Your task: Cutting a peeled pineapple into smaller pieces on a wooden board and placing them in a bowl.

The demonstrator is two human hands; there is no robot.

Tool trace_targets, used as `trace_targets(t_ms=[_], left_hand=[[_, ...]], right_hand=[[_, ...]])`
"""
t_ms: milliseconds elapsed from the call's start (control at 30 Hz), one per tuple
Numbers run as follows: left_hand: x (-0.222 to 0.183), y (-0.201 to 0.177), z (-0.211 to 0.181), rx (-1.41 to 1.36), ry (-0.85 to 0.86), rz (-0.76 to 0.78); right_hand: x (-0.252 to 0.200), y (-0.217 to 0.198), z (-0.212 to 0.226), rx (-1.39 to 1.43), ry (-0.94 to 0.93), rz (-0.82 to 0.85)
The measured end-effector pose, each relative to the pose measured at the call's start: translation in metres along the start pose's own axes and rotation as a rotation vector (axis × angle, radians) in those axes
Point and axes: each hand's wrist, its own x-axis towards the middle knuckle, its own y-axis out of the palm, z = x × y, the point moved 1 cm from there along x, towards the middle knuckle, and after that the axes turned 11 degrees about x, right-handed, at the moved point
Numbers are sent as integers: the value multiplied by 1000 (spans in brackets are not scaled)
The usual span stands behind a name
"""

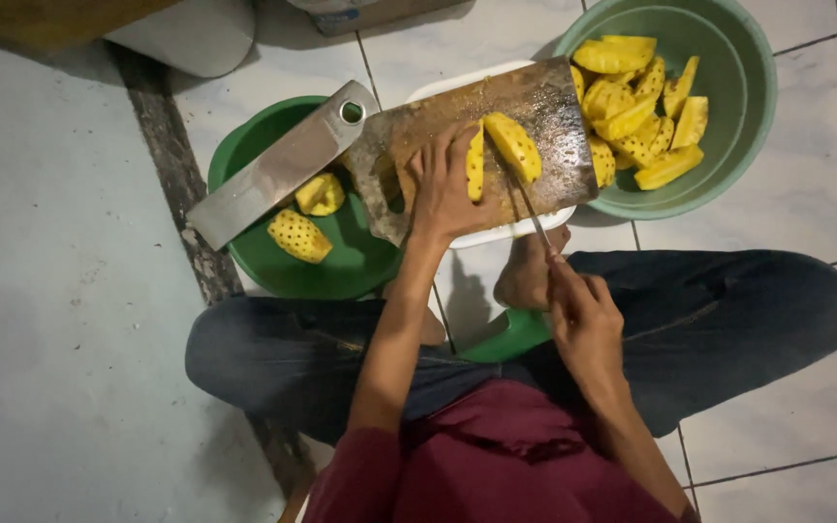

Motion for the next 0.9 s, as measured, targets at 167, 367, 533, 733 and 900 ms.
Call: trace_targets(t_ms=[167,367,533,733,900], left_hand=[[2,5,5,-67,-34,-47],[4,-6,-1,0,-44,-90],[5,-1,1,40,-42,-103],[5,2,2,34,-23,-103],[5,-5,0,13,-35,-106]], right_hand=[[12,21,-11,73,-48,-14],[41,49,0,112,-67,-13],[50,52,14,128,-47,33],[67,67,16,-61,-59,18],[58,73,4,-68,-28,92]])
